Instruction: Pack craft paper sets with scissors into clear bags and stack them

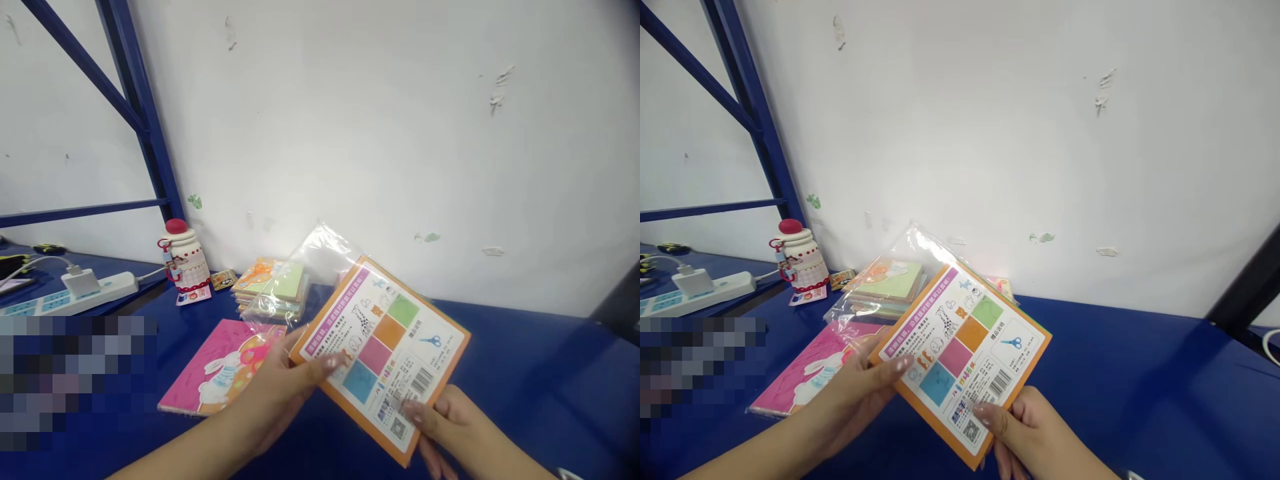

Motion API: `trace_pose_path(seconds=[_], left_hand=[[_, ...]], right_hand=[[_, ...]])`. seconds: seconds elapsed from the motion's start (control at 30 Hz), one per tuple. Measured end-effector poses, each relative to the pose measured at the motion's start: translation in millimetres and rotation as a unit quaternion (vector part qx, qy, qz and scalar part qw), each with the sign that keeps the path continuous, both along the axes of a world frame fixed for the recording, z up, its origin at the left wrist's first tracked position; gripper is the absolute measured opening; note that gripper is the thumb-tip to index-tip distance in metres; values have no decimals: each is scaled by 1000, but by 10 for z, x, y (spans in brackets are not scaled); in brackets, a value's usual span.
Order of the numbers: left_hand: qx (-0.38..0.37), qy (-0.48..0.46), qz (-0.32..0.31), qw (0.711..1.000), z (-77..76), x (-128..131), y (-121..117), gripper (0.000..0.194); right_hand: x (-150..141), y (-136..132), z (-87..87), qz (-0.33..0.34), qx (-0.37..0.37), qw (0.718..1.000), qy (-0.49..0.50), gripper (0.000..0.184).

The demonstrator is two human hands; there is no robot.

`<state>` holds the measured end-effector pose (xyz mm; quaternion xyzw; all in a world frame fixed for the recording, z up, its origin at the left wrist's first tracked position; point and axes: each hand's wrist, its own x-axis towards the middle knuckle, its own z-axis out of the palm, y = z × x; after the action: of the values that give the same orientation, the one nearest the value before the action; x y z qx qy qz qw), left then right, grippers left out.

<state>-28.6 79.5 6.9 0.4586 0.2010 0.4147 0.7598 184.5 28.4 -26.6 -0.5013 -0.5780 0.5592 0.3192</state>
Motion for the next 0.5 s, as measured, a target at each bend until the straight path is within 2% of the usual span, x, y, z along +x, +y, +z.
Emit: trace_pose_path(seconds=[0.1, 0.23, 0.33, 0.43, 0.5], left_hand=[[-39, -13, 24, 999, 3, -6, 21, 32], [-90, 6, 68, 994, -73, 58, 21, 31], [-103, 1, 73, 992, -102, 71, 27, 31], [-102, -2, 55, 993, -90, 35, 64, 31], [-104, -7, 38, 994, -77, 8, 97, 29]], right_hand=[[-46, -10, 0, 9, -12, 1000, -8, 64], [-94, -13, -37, -2, -10, 999, -39, 66], [-99, -11, -63, -18, -9, 999, -33, 65], [-53, -11, -70, 24, 7, 999, 22, 52], [-3, -14, -70, 58, 11, 997, 40, 30]])
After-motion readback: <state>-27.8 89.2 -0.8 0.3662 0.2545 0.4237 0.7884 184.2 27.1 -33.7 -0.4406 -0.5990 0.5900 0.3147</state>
